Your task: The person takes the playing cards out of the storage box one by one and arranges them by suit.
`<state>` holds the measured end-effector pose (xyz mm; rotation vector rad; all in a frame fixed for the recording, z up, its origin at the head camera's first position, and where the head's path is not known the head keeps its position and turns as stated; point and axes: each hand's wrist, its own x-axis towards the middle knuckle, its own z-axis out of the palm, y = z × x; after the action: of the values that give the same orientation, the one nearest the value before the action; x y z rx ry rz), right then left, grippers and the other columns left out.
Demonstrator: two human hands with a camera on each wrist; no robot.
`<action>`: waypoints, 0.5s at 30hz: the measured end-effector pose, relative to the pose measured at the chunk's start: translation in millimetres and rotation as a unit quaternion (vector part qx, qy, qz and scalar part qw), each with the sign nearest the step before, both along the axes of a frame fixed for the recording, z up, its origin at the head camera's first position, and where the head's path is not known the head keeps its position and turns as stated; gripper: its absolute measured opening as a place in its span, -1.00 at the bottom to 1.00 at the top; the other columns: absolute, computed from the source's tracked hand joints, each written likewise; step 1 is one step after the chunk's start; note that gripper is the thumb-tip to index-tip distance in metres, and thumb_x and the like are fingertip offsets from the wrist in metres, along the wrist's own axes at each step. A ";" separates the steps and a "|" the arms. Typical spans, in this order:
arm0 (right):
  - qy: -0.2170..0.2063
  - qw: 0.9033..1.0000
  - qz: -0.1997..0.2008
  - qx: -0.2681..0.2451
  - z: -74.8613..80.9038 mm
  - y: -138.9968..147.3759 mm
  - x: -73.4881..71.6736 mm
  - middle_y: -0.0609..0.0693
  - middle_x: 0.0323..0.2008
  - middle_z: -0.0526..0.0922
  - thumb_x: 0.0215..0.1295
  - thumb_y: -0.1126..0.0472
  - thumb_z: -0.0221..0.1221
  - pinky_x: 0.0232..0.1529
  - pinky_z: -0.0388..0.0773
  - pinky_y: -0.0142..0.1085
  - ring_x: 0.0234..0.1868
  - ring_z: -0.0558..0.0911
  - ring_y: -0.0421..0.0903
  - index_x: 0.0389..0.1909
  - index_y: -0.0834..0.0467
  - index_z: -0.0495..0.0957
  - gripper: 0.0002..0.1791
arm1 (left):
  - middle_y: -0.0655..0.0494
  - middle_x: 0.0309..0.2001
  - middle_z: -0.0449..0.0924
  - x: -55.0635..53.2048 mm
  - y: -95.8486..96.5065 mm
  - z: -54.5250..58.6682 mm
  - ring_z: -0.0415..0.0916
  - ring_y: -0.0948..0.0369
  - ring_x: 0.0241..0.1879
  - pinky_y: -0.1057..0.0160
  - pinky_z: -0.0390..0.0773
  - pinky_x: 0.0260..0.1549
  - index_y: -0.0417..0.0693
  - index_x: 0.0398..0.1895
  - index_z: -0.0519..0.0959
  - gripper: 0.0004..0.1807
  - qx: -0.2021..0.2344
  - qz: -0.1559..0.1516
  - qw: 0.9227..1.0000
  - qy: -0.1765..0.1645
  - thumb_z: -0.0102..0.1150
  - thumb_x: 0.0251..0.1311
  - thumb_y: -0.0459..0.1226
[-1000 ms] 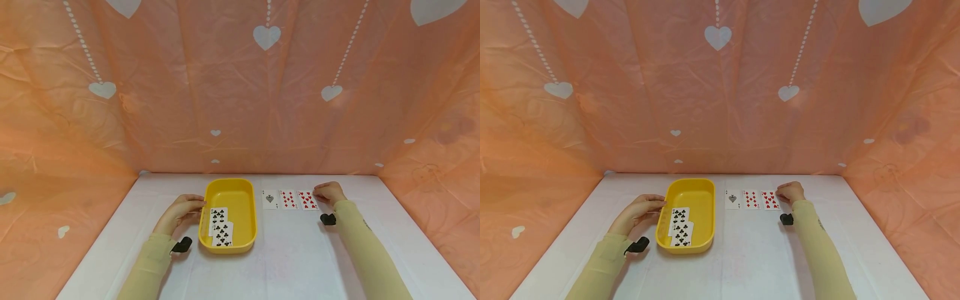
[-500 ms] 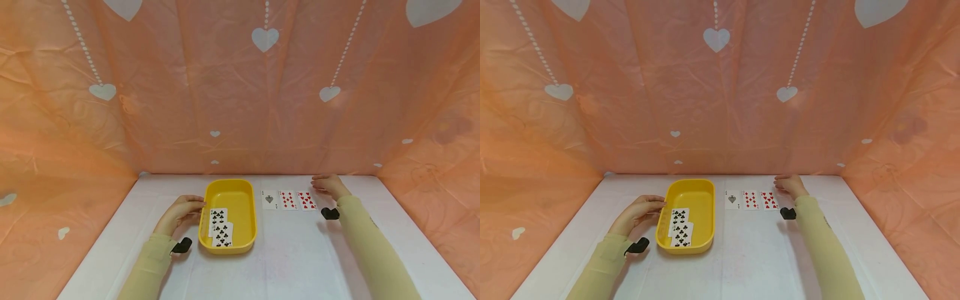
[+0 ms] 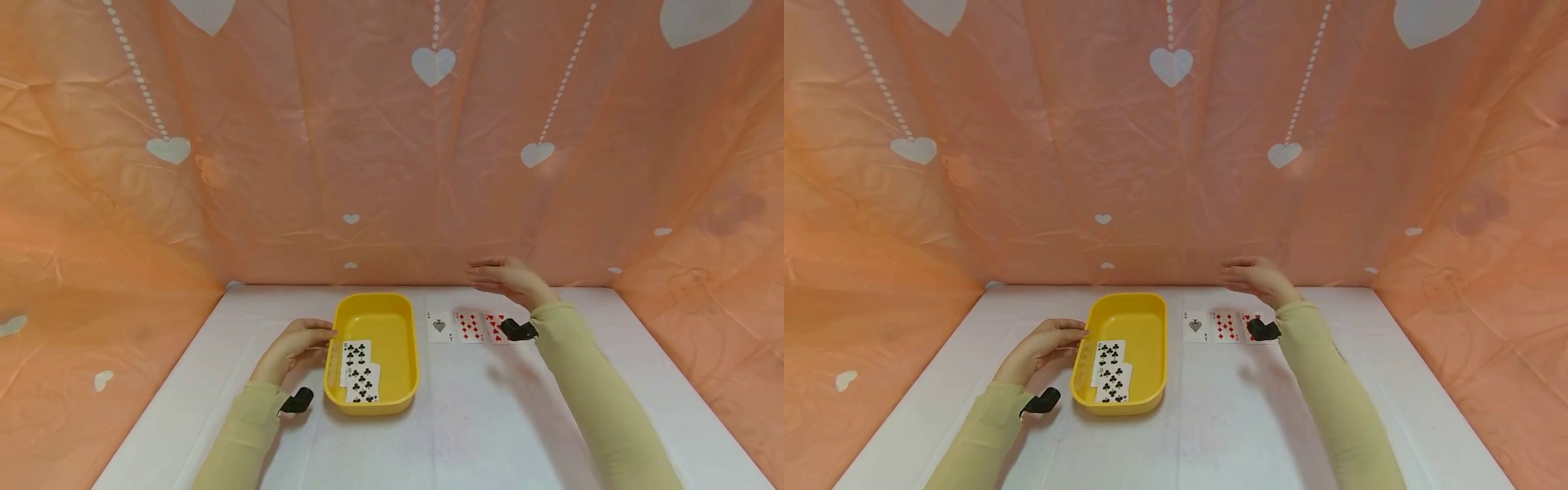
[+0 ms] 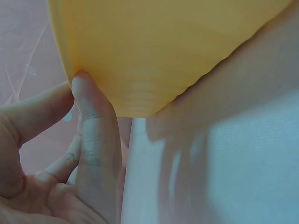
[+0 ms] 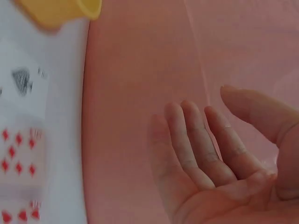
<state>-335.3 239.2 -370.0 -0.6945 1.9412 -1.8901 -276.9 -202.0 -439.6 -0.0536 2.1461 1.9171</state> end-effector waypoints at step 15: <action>-0.095 0.994 -0.018 0.055 24.8 -116.9 2.5 0.34 0.19 0.42 0.36 0.39 0.09 0.15 0.42 -0.01 0.10 0.53 0.16 0.23 0.42 0.33 -0.55 | -0.13 -0.29 0.64 -0.8 2.1 2.3 0.60 0.20 -0.40 0.31 0.63 -0.39 -0.49 0.06 0.43 -0.59 -0.008 0.018 0.999 -0.025 0.20 0.20 -0.40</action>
<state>-332.8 122.3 -345.2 -0.4328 1.9314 -1.7834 -277.6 -199.9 -437.3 -0.1432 2.1437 1.8976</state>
